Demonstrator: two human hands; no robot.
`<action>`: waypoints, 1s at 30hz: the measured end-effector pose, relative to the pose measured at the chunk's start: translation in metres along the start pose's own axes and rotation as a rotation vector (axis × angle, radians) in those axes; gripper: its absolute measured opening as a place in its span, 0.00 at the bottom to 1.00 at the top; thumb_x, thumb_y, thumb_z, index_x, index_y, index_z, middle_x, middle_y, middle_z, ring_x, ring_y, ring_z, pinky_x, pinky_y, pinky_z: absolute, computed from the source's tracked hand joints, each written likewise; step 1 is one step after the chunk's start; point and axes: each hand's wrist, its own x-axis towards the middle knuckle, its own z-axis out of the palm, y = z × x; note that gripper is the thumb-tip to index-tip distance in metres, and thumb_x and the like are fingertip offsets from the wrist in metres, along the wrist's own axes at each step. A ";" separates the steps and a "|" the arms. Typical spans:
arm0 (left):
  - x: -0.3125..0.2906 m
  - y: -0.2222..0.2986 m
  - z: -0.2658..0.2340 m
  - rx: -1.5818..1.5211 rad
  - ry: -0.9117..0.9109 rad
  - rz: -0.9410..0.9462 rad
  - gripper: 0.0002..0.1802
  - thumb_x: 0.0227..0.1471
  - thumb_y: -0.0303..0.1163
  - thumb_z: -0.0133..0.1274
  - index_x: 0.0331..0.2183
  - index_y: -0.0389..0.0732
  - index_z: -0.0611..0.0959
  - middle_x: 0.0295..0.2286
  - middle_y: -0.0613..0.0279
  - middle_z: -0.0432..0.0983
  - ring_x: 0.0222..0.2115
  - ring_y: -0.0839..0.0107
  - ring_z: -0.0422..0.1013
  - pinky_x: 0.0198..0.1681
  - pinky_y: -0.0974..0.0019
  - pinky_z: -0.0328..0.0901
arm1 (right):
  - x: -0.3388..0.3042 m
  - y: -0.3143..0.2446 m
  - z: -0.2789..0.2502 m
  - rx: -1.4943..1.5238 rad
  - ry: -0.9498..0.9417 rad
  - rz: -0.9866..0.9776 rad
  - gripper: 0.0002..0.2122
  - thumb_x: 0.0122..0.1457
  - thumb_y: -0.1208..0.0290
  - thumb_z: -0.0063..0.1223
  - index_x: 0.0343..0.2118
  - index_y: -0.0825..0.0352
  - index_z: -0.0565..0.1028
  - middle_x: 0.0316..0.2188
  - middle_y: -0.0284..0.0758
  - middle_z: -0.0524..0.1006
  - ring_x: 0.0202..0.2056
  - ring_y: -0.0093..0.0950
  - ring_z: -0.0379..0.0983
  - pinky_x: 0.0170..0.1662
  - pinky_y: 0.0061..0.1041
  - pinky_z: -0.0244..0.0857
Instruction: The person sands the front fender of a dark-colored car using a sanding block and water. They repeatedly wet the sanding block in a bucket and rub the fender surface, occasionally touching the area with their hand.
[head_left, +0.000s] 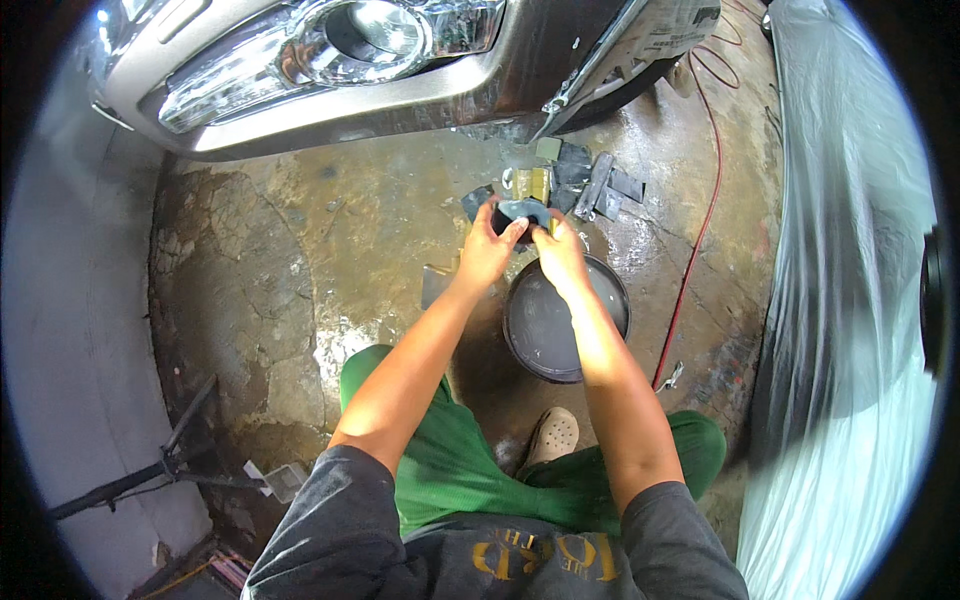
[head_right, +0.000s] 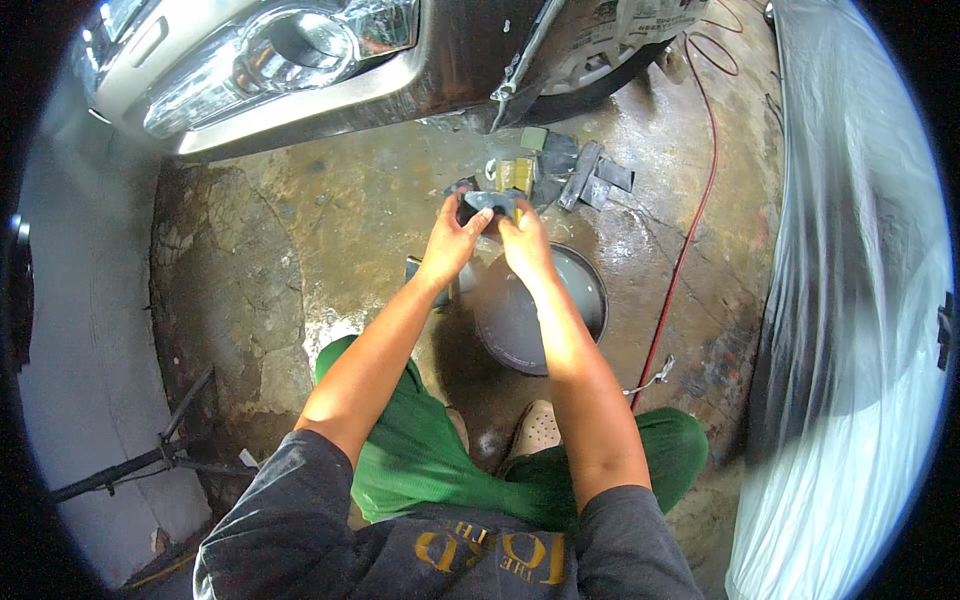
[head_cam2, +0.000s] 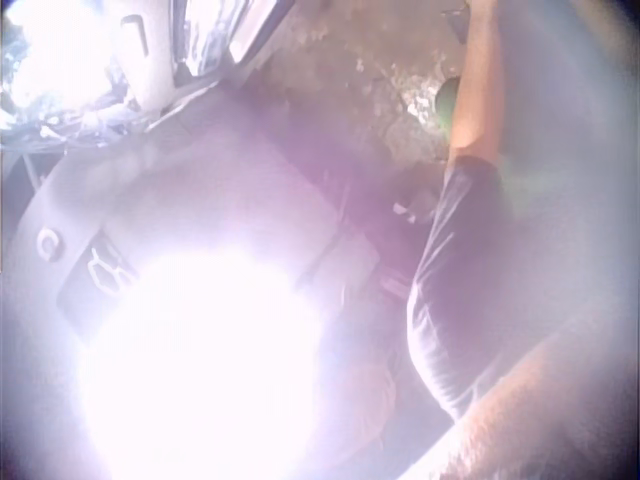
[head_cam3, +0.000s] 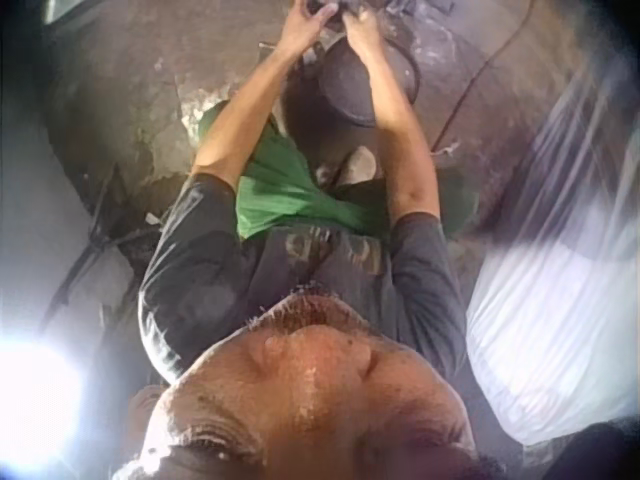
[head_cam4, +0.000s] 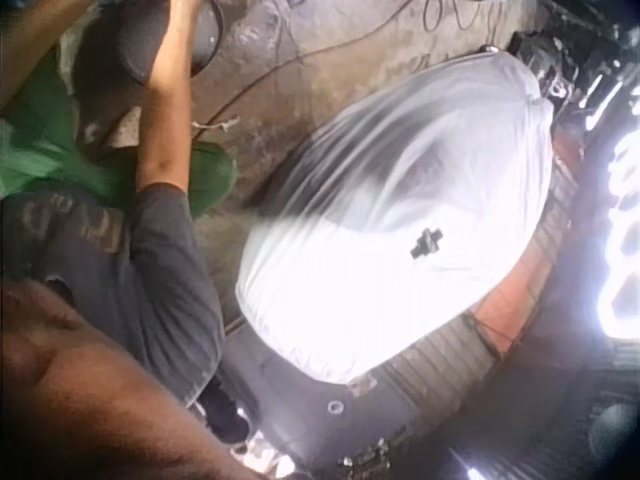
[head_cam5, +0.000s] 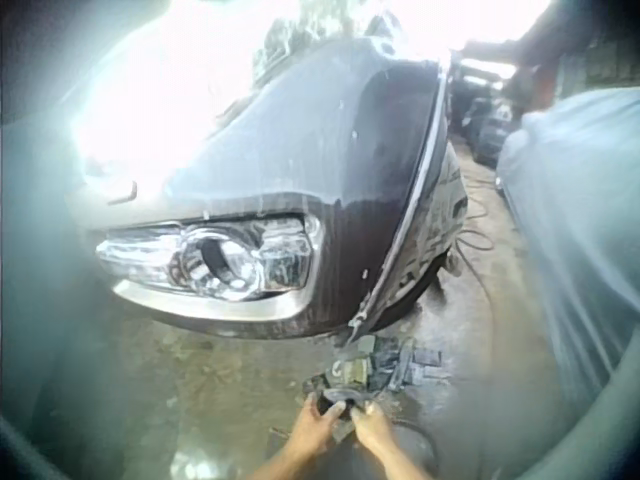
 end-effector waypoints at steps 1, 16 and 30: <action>0.006 -0.008 0.002 -0.184 -0.144 -0.129 0.24 0.56 0.36 0.61 0.50 0.34 0.79 0.44 0.46 0.82 0.44 0.53 0.78 0.53 0.54 0.68 | -0.001 0.001 0.002 -0.184 0.042 -0.026 0.20 0.64 0.68 0.55 0.57 0.73 0.72 0.46 0.51 0.80 0.46 0.41 0.79 0.52 0.37 0.70; 0.087 -0.173 0.018 1.093 -0.624 -0.223 0.30 0.56 0.27 0.47 0.61 0.46 0.75 0.70 0.52 0.51 0.65 0.50 0.62 0.64 0.51 0.63 | -0.018 -0.017 -0.030 -0.865 -0.445 -0.335 0.21 0.58 0.62 0.54 0.53 0.64 0.78 0.52 0.44 0.78 0.58 0.41 0.71 0.63 0.47 0.56; 0.018 -0.007 -0.068 -0.494 -0.286 -0.274 0.28 0.52 0.20 0.45 0.55 0.35 0.80 0.45 0.58 0.80 0.46 0.72 0.75 0.52 0.67 0.69 | -0.006 0.000 -0.073 -0.938 -0.159 -0.197 0.14 0.61 0.57 0.58 0.34 0.65 0.79 0.39 0.43 0.83 0.43 0.45 0.80 0.45 0.45 0.74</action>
